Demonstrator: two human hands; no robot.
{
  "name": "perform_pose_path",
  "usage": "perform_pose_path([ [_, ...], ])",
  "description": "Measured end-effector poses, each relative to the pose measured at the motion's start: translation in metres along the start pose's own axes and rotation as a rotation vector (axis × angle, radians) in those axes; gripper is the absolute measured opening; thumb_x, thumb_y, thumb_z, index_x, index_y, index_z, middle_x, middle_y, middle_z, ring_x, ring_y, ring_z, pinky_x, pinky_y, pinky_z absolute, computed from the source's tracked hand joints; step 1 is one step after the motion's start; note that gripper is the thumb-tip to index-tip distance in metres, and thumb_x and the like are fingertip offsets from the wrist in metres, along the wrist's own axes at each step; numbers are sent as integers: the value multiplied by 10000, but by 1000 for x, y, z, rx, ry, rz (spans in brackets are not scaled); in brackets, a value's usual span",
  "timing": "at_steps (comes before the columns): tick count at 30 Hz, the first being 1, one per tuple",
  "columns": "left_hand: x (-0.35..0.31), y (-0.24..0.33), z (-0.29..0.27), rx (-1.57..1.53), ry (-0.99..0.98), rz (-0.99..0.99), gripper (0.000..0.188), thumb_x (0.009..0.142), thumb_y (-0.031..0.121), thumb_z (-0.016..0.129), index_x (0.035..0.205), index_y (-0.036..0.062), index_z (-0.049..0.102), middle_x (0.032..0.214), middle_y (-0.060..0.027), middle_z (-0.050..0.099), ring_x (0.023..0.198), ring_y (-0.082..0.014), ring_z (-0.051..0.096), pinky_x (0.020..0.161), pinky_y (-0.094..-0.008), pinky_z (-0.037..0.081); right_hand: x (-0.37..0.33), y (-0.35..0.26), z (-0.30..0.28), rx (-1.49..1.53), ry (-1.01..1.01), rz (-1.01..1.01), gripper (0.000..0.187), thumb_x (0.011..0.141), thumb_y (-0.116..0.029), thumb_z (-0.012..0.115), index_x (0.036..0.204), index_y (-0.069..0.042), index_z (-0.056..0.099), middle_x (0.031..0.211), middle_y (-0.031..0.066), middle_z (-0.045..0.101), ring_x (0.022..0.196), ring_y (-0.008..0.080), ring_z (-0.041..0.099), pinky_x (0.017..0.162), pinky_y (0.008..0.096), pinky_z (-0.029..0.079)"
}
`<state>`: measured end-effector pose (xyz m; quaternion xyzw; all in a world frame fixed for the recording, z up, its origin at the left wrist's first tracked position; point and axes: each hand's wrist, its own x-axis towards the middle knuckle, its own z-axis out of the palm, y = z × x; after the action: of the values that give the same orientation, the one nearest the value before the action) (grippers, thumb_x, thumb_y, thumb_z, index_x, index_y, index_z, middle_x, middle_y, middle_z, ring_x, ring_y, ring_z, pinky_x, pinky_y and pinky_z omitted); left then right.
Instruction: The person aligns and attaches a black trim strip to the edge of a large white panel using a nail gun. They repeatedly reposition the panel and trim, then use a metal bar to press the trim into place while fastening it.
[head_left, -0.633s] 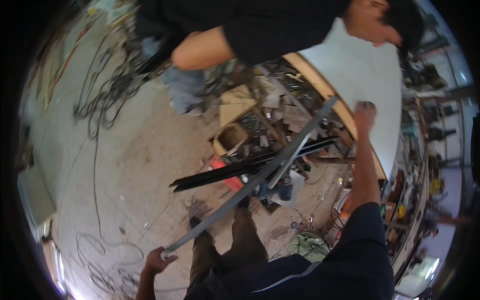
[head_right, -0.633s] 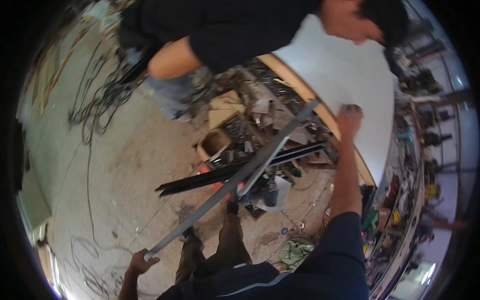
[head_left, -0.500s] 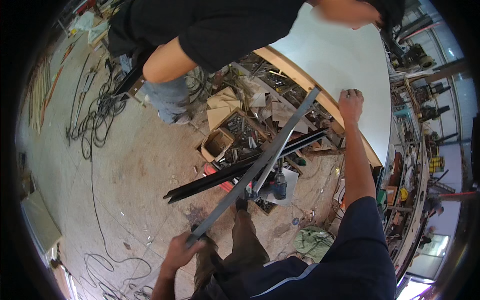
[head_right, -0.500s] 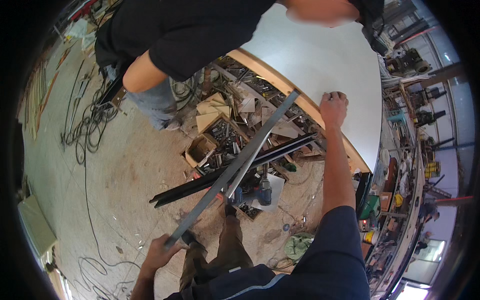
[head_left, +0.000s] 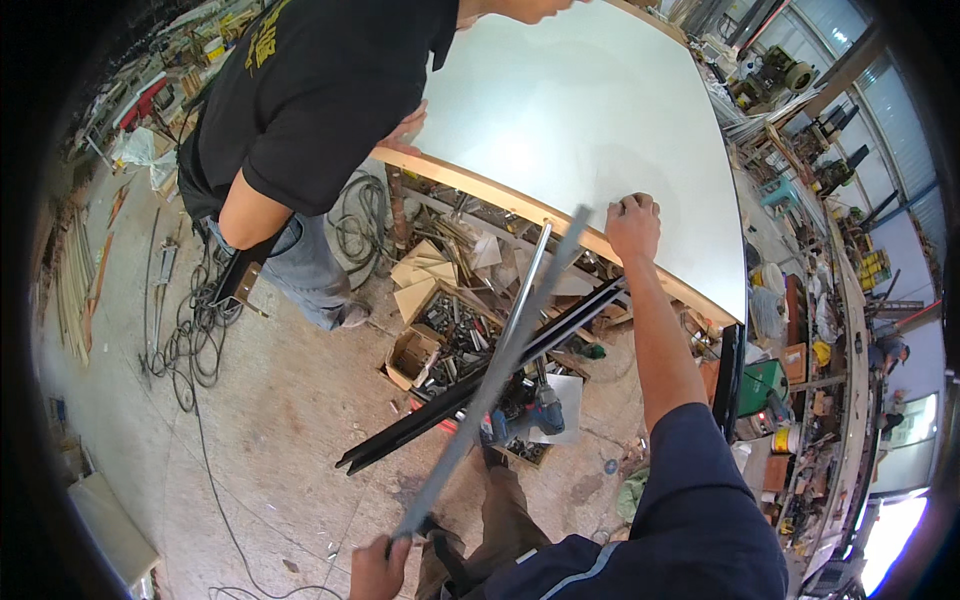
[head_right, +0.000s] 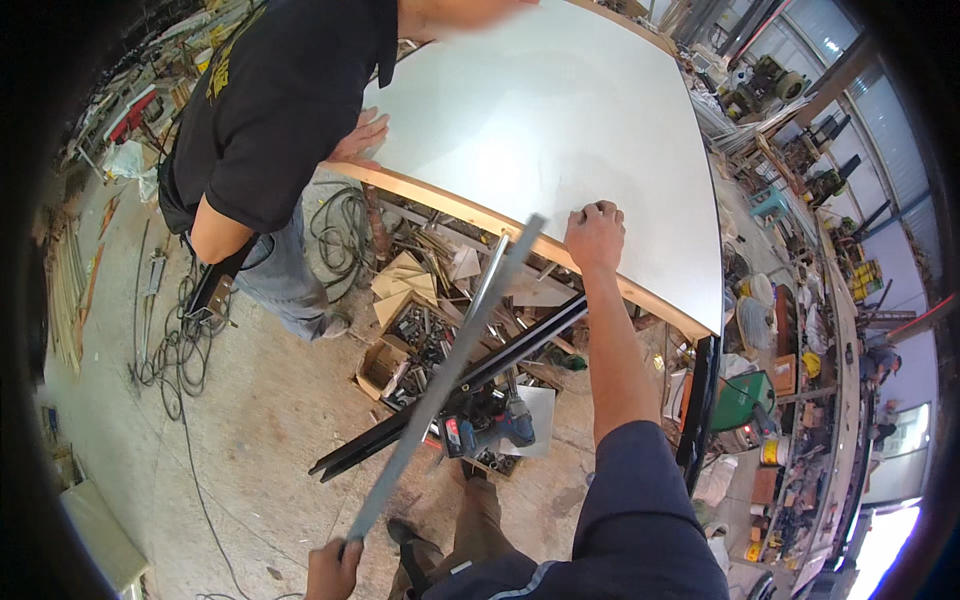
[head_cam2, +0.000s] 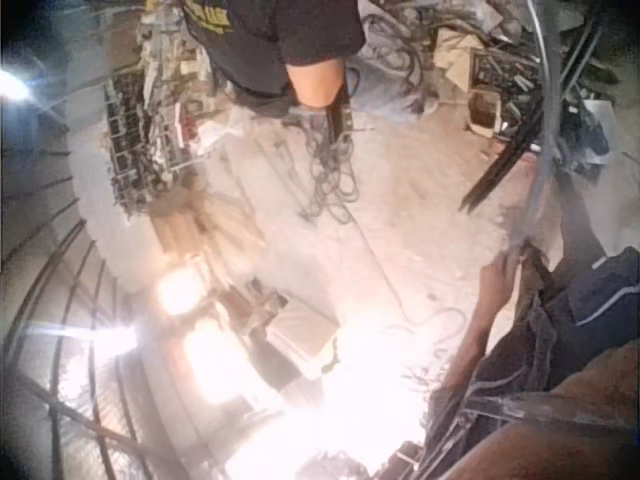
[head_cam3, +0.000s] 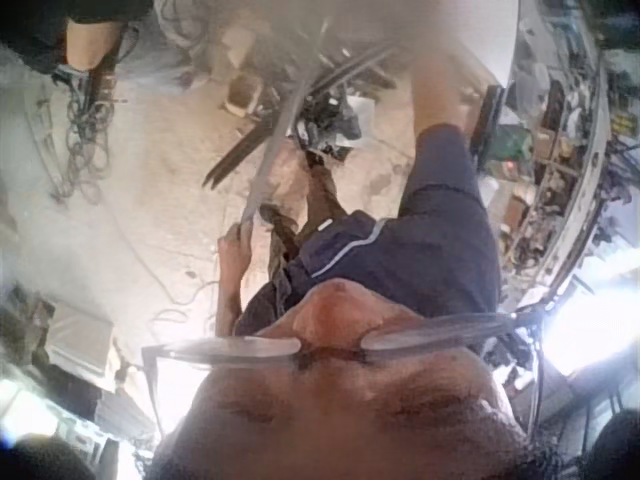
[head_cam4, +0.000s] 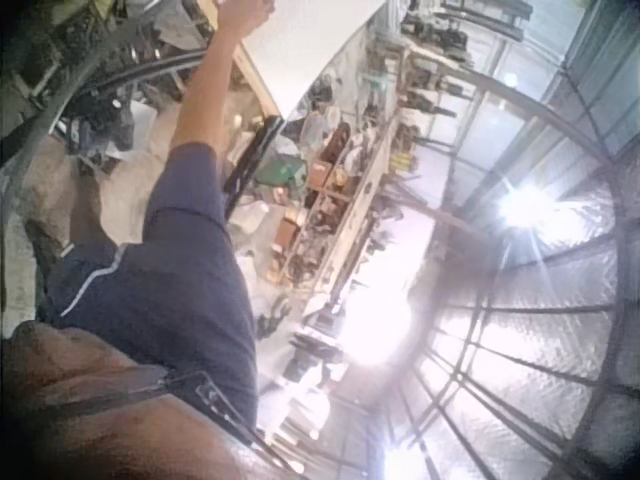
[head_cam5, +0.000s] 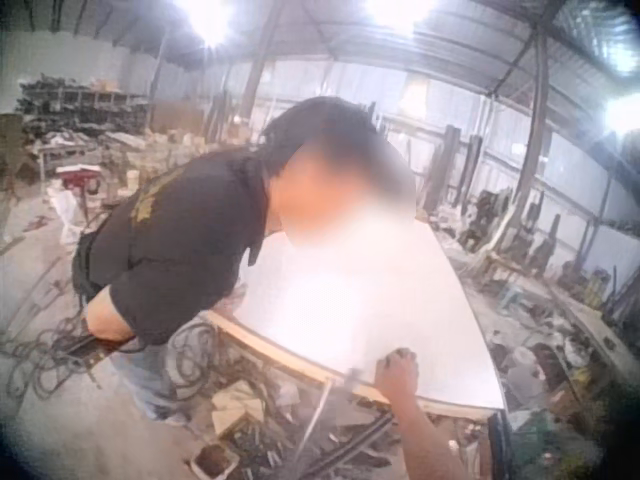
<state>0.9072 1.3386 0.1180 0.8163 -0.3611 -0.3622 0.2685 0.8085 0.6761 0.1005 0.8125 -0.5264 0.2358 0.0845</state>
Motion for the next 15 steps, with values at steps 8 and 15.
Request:
perform_pose_path([
  [8,-161,-90,19,-137,-190,-326,356,1005,318,631,1120,-12,695,972,-276,706,912,-458,675,780,-479,532,10,-14,24,-17,76,-94,309,922,-291,613,1061,-38,723,1259,177,619,1164,371,568,964,510,505],
  [15,-162,-101,58,-14,-287,-413,678,895,706,596,1014,44,675,942,-200,695,917,-393,667,802,-497,527,45,93,86,-616,144,-771,289,923,-298,629,1119,-91,678,1160,125,652,1102,301,584,959,468,437],
])
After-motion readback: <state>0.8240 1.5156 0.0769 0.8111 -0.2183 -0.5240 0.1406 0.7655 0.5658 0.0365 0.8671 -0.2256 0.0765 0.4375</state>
